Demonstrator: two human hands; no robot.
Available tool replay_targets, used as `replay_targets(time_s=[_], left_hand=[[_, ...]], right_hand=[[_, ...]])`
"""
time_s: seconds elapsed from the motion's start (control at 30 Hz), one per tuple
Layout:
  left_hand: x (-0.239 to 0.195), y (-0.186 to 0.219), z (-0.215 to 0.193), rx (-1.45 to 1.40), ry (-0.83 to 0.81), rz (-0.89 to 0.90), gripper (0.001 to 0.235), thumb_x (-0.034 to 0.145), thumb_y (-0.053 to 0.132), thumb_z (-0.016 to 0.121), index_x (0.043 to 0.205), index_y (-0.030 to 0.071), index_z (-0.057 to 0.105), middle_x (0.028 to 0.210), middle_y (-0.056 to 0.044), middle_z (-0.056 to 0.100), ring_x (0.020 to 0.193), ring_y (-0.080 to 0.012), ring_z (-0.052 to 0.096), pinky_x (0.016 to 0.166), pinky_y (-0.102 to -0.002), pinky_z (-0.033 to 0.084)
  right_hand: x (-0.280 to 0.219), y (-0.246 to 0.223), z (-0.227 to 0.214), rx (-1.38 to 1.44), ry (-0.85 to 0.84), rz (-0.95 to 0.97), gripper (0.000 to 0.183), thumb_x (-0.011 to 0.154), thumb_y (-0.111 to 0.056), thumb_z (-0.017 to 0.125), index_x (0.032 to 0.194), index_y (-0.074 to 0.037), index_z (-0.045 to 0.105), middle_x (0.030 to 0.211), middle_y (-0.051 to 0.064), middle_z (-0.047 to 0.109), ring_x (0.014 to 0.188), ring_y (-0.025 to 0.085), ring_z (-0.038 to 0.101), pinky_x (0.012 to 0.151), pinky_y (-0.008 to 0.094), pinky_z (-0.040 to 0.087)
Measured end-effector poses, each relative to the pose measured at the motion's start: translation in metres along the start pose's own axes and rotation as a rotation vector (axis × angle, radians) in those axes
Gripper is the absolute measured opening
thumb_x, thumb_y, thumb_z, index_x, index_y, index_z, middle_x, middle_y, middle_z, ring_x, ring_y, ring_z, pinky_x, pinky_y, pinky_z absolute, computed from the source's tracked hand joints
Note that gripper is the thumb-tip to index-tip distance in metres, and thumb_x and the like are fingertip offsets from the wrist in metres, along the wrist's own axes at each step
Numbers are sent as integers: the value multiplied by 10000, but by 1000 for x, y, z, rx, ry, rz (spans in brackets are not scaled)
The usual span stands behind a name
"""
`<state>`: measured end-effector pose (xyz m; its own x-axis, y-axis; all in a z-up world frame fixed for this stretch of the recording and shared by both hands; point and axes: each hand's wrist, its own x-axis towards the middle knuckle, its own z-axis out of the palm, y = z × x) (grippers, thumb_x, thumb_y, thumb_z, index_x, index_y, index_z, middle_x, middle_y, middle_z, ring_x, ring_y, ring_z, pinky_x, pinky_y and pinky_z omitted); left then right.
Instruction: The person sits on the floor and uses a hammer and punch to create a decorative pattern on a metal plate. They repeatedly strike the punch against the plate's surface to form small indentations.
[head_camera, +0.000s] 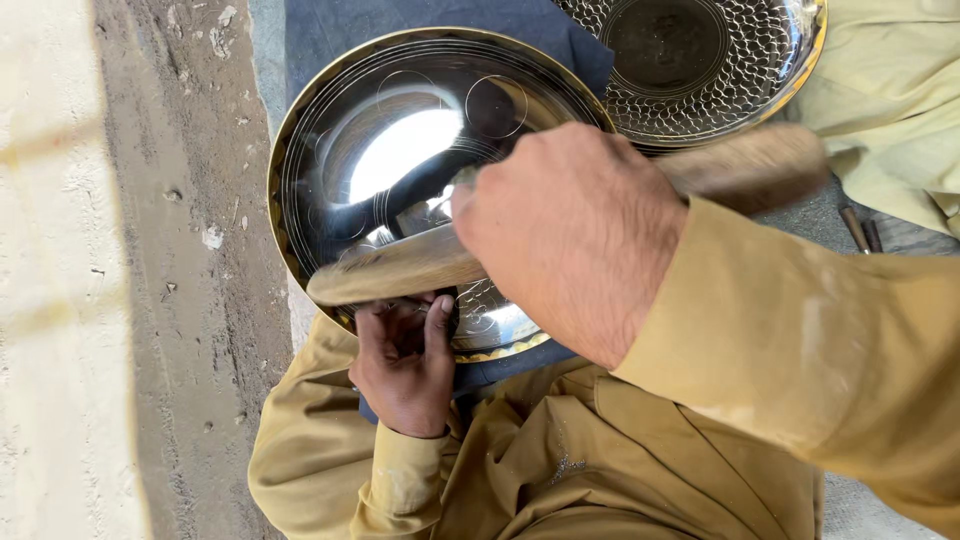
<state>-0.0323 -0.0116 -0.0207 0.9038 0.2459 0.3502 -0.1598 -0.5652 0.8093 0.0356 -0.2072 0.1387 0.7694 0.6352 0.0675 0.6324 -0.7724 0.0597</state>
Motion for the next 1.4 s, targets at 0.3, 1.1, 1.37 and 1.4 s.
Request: replay_targets(time_s=[0.3,1.1,1.37,1.4], left_hand=[[-4,-11,-27,-574,-39,-245,459,949,-36,711,1373,-29,533,1078,-95,727,983,-114,702,907,-241,587],[-8,6,5,-193,49,-104,302,927,34,765,1148,-24,568,953,-72,796,854,-60,745,800,-200,574],[2,9,1,-180,-78,-143,274,882,5,806,1100,-8,641,908,-51,783,836,-51,721,779,-201,573],[4,9,0,-177,-108,-135,257,880,4,801,1083,-7,643,925,-46,790,861,-51,743,789,-203,584]], right_hand=[[-71,11,52,559,347,344,419,857,-324,808,1104,-25,651,824,155,722,662,335,711,572,434,536],[8,-17,-38,5,-124,-5,177,881,-225,671,1022,-118,671,832,92,722,779,297,726,653,437,567],[-1,2,-20,-87,-168,82,140,856,-233,673,959,-144,706,751,82,719,741,272,738,643,417,593],[-7,9,-13,-140,-151,58,180,878,-242,667,1019,-131,684,732,72,708,710,260,734,610,396,591]])
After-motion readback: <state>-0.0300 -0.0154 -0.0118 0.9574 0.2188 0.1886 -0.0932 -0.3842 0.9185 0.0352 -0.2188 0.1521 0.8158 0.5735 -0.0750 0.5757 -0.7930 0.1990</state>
